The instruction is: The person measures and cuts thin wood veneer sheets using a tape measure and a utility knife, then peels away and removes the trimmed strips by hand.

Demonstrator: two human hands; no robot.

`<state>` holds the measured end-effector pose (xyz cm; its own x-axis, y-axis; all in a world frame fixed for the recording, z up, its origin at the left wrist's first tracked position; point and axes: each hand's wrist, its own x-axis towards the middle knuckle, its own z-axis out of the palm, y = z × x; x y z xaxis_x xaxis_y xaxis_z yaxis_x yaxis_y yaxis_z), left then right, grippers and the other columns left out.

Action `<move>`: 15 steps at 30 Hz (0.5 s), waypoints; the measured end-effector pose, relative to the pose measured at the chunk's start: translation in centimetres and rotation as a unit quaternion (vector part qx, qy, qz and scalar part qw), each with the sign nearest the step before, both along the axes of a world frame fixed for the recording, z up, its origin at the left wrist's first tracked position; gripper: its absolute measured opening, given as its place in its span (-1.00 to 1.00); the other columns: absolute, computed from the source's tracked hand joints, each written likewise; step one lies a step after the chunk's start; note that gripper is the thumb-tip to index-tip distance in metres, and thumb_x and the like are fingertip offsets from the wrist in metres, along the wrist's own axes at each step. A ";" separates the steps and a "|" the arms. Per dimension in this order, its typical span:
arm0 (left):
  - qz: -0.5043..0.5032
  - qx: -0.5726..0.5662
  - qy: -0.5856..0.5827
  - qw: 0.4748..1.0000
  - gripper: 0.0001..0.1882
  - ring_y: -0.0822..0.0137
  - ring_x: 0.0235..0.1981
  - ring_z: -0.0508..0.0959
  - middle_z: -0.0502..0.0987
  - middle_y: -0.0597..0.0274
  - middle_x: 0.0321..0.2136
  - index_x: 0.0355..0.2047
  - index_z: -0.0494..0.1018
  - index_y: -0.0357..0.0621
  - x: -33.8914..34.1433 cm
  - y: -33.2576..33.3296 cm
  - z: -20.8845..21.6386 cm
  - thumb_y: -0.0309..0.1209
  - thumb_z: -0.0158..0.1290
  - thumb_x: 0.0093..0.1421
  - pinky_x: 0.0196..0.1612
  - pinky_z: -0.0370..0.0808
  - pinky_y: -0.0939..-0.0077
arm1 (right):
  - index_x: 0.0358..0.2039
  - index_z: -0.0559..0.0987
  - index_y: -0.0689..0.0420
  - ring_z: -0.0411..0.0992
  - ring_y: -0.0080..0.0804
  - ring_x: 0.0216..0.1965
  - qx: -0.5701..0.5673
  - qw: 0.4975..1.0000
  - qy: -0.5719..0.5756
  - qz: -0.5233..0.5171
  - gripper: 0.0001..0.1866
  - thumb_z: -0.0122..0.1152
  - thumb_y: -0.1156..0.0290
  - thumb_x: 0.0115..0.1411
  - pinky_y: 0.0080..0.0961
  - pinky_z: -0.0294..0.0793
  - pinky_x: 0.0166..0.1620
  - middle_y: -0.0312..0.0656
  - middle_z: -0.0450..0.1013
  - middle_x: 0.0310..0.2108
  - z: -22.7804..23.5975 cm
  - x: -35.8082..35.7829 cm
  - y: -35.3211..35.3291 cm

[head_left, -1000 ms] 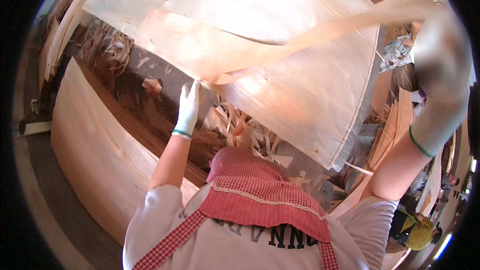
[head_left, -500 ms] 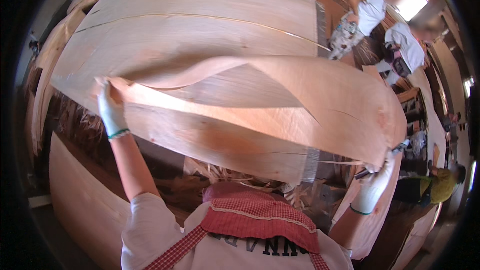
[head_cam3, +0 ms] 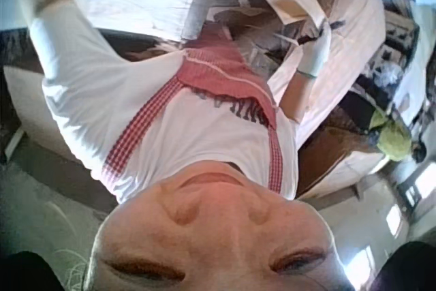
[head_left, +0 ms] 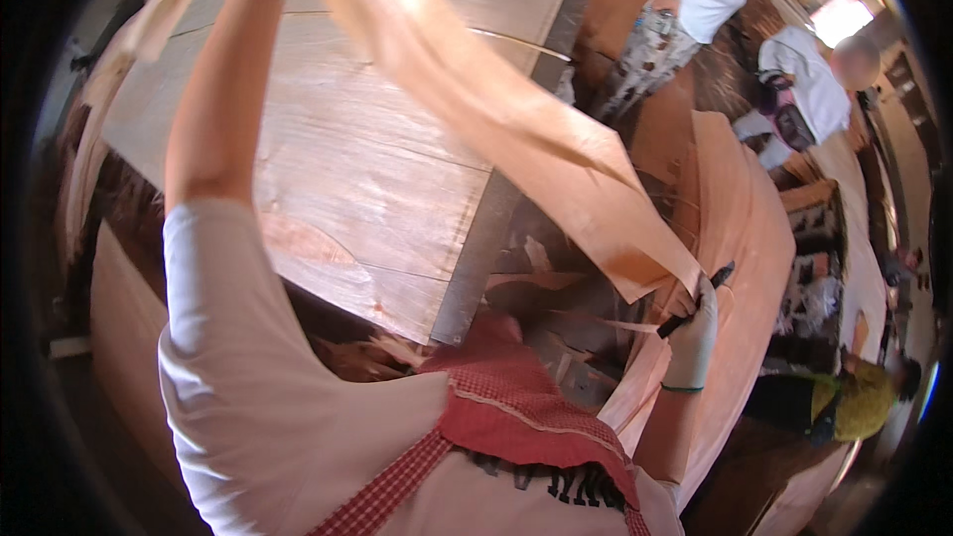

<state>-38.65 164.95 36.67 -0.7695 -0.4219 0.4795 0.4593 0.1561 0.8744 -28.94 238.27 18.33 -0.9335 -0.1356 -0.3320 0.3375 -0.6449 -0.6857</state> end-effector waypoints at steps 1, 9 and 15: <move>-0.006 0.001 -0.018 1.000 -0.65 0.35 -0.15 0.46 0.49 0.25 -0.18 -0.09 0.43 -0.17 -2.1 3.0 0.5 -0.15 -0.05 0.33 -0.09 0.43 0.41 | -0.30 0.46 0.07 0.02 -0.73 -0.67 -0.010 1.000 -0.010 0.013 -0.92 0.05 0.37 0.33 -0.75 -0.03 -0.62 -0.47 0.25 -0.57 -0.7 -1.2 0.7; 0.020 0.043 -0.079 0.996 -0.61 0.38 -0.13 0.41 0.45 0.32 -0.15 -0.04 0.41 -0.11 -13.5 12.0 -1.9 -0.09 -0.08 0.34 -0.04 0.39 0.40 | -0.42 0.36 0.00 -0.02 -0.73 -0.64 0.184 0.978 0.065 0.072 -0.79 -0.03 0.28 0.39 -0.73 -0.02 -0.59 -0.47 0.06 -0.62 -3.1 -11.5 -0.5; 0.091 0.079 -0.076 0.990 -0.59 0.41 -0.11 0.38 0.42 0.36 -0.13 0.00 0.40 -0.07 -21.5 8.0 -1.4 -0.05 -0.10 0.34 0.01 0.35 0.40 | -0.37 0.39 -0.01 0.02 -0.72 -0.63 0.086 0.995 0.059 0.003 -0.80 -0.02 0.22 0.39 -0.76 0.02 -0.58 -0.45 0.07 -0.64 -2.2 -26.3 -5.2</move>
